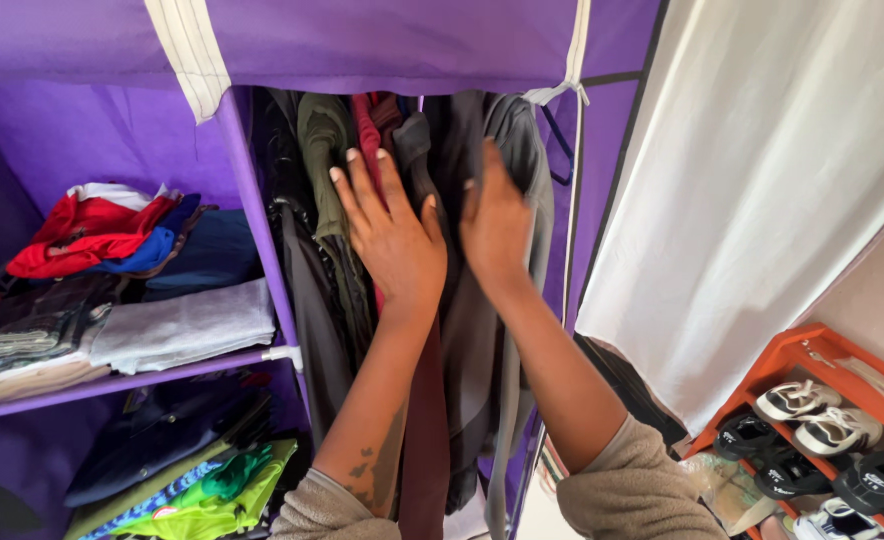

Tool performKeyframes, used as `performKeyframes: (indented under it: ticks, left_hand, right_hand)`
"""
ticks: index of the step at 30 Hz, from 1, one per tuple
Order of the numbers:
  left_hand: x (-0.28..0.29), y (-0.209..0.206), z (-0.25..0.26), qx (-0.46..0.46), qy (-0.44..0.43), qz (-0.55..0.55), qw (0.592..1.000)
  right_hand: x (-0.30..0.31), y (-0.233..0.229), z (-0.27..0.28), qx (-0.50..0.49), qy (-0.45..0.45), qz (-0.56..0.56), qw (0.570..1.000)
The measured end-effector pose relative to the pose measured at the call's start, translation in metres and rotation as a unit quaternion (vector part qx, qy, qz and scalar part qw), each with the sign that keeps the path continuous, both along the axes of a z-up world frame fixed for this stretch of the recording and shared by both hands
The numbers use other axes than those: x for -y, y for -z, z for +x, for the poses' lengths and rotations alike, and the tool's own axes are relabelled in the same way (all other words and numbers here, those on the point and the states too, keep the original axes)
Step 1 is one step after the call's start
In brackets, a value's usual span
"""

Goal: The person removes a denim jacket and a grey hoodie from a purple wardrobe, placing them on a nearby bed. They then retrieve folded pants from a shelf and add them to the pile. Finally, the person selects a pair of sandals and two pairs of sneakers from a shoe rack, placing them on the bed with the clothes.

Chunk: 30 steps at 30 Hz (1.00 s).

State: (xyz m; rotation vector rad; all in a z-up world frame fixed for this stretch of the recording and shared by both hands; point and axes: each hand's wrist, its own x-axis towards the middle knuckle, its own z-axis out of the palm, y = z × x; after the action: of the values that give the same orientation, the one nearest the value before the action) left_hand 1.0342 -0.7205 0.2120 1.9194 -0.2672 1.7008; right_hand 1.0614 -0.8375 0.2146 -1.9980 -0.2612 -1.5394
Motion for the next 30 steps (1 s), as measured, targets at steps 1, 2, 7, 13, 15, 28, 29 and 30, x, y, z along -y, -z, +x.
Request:
performKeyframes:
  ticks: [1, 2, 7, 13, 15, 28, 29, 30]
  left_hand:
    - [0.001, 0.0, 0.002, 0.004, -0.009, 0.019, 1.0]
    - [0.0, 0.001, 0.002, 0.007, -0.02, 0.039, 0.999]
    - [-0.01, -0.001, 0.004, -0.026, -0.011, 0.041, 0.999]
    - [-0.009, -0.002, 0.001, -0.036, -0.032, 0.075, 0.996]
    - [-0.009, -0.001, 0.001, -0.044, -0.026, 0.083, 0.995]
    - [0.038, 0.028, 0.009, -0.054, 0.089, 0.215, 0.971]
    - [0.044, 0.03, 0.013, -0.048, 0.093, 0.203, 0.973]
    - [0.049, 0.031, 0.017, -0.054, 0.106, 0.174, 0.978]
  right_hand:
    - [-0.005, 0.002, 0.004, 0.016, -0.069, 0.027, 0.997]
    - [-0.012, 0.003, 0.008, 0.009, -0.069, 0.03, 0.997]
    - [-0.028, -0.004, 0.017, 0.01, -0.043, 0.048, 0.998]
    - [-0.027, -0.02, 0.027, -0.128, -0.062, 0.066, 0.988]
    - [-0.022, -0.017, 0.031, -0.037, -0.083, 0.078, 0.993]
    - [0.01, -0.042, 0.057, -0.103, -0.121, 0.183, 0.97]
    - [0.012, -0.041, 0.06, -0.07, -0.162, 0.196, 0.965]
    - [0.013, -0.039, 0.062, -0.038, -0.201, 0.208, 0.957]
